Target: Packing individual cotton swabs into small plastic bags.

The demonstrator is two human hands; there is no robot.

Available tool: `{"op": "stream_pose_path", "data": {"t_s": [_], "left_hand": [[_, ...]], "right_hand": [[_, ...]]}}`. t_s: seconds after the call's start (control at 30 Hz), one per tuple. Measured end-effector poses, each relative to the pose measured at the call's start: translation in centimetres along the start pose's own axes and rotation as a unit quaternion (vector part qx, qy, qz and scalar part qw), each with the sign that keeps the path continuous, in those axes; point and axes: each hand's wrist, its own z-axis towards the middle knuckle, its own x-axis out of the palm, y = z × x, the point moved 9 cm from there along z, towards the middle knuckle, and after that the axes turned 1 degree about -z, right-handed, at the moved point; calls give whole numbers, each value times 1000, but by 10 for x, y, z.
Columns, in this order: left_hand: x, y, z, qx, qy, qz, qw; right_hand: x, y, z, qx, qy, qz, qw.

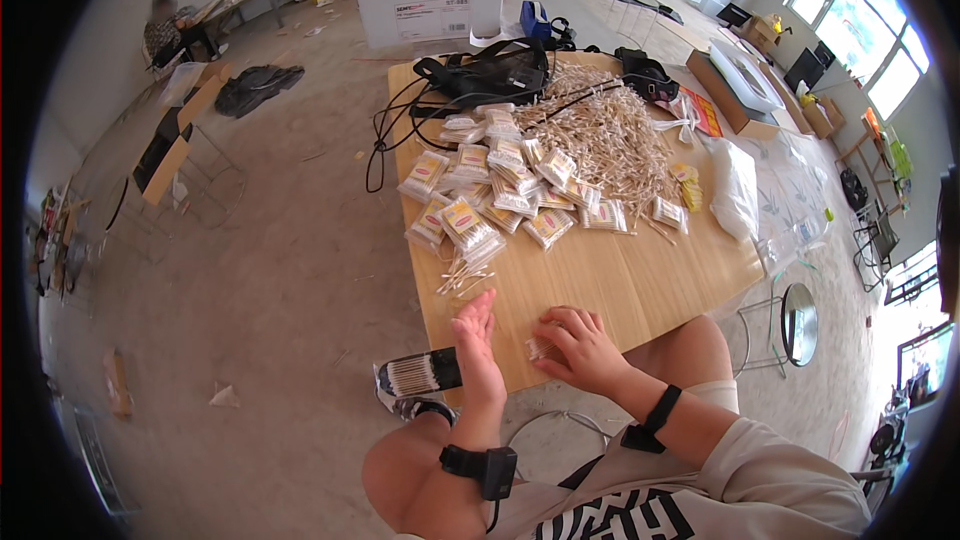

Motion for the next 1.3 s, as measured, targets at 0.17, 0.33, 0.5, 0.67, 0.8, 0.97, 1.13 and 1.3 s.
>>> {"op": "stream_pose_path", "data": {"t_s": [0.17, 0.33, 0.5, 0.67, 0.8, 0.97, 1.13, 1.3], "left_hand": [[22, 10, -11, 4, 38, -7, 999], [45, 15, -30, 43, 47, 38, 997], [55, 23, -29, 64, 82, 45, 994], [56, 22, -24, 58, 80, -1, 995], [44, 15, -16, 72, 56, -26, 996], [20, -13, -1, 91, -7, -36, 995], [15, -20, -1, 103, -3, -27, 994], [16, -13, -3, 81, 13, -3, 997]], "right_hand": [[21, -54, -15, 159, -145, 573, 790], [31, -63, -10, 175, -198, 634, 727], [32, -59, -13, 156, -211, 643, 719], [27, -49, -14, 177, -212, 635, 722], [-6, -18, -8, 123, -93, 301, 941], [22, 15, -6, 17, 55, -100, 993], [28, 7, 14, 33, 46, -111, 992], [31, 17, -6, 22, 70, -119, 990]]}}
